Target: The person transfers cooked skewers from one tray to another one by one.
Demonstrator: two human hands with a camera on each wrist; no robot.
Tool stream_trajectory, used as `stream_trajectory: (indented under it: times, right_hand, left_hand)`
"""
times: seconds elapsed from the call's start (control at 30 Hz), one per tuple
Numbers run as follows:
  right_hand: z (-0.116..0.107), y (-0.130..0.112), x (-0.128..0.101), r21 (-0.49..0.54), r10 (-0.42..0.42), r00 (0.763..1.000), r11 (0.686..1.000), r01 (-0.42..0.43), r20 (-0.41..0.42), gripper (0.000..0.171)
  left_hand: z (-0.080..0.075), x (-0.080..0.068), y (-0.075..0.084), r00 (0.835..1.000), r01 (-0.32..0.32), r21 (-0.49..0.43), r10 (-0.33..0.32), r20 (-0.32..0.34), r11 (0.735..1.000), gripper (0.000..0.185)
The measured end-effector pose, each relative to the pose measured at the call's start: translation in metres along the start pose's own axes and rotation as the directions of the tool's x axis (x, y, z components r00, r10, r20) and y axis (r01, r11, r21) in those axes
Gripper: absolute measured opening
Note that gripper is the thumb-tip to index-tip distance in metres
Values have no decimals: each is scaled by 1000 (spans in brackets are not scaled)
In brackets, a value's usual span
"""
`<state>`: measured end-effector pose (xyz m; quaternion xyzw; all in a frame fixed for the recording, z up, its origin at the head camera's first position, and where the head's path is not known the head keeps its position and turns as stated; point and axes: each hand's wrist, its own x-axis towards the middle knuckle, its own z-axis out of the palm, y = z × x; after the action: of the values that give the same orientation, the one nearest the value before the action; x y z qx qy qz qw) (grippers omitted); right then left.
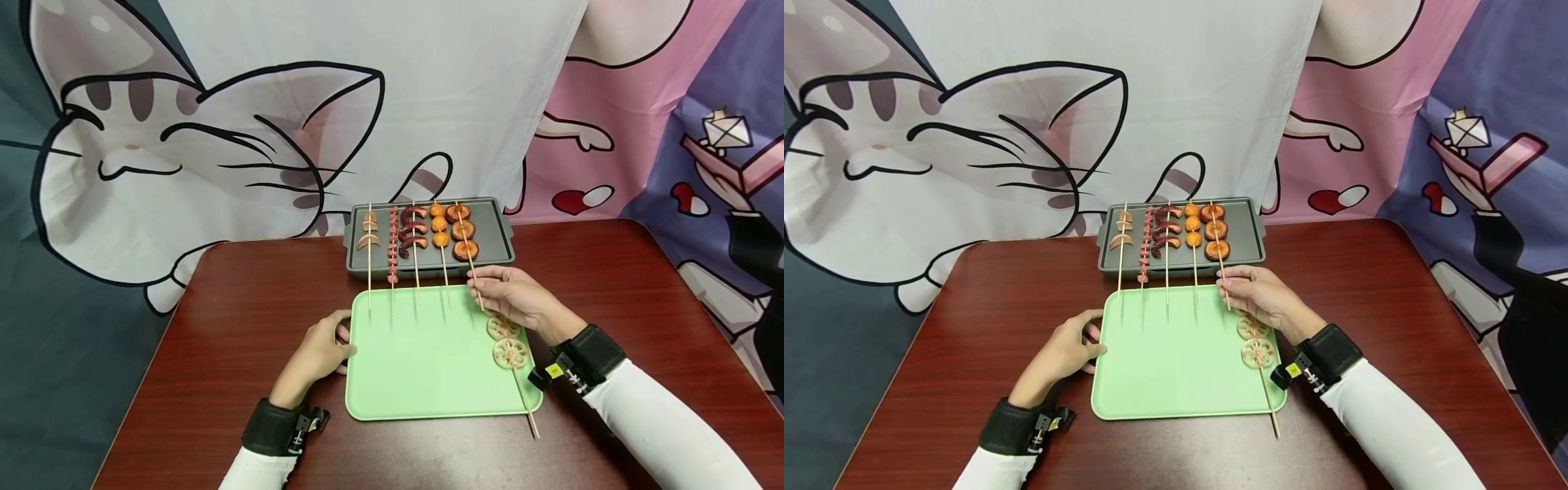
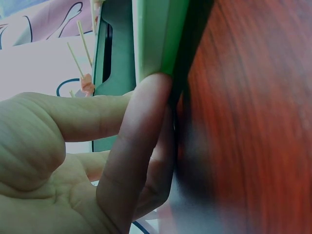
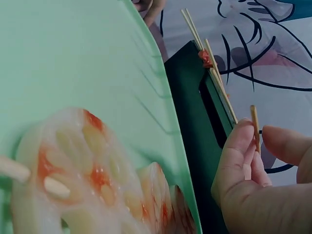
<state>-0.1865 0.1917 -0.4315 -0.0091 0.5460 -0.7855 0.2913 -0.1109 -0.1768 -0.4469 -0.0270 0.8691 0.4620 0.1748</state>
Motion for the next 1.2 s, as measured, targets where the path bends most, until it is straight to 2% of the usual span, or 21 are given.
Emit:
stream_trajectory:
  times: [0.27, 0.53, 1.2]
  right_hand:
    - [3, -1, 5, -64, -19, 999, 998, 17, -35, 21]
    - [2, -1, 5, -53, -14, 999, 998, 12, -36, 18]
    - [0, 0, -2, -68, -23, 1000, 997, 24, 15, 14]
  left_hand:
    - [-1, 0, 1, 1000, -5, -5, 5, -1, 1000, 66]
    - [-1, 0, 1, 1000, -11, -2, 11, -4, 1000, 66]
    - [0, 1, 0, 1000, -14, 5, 14, -6, 1000, 66]
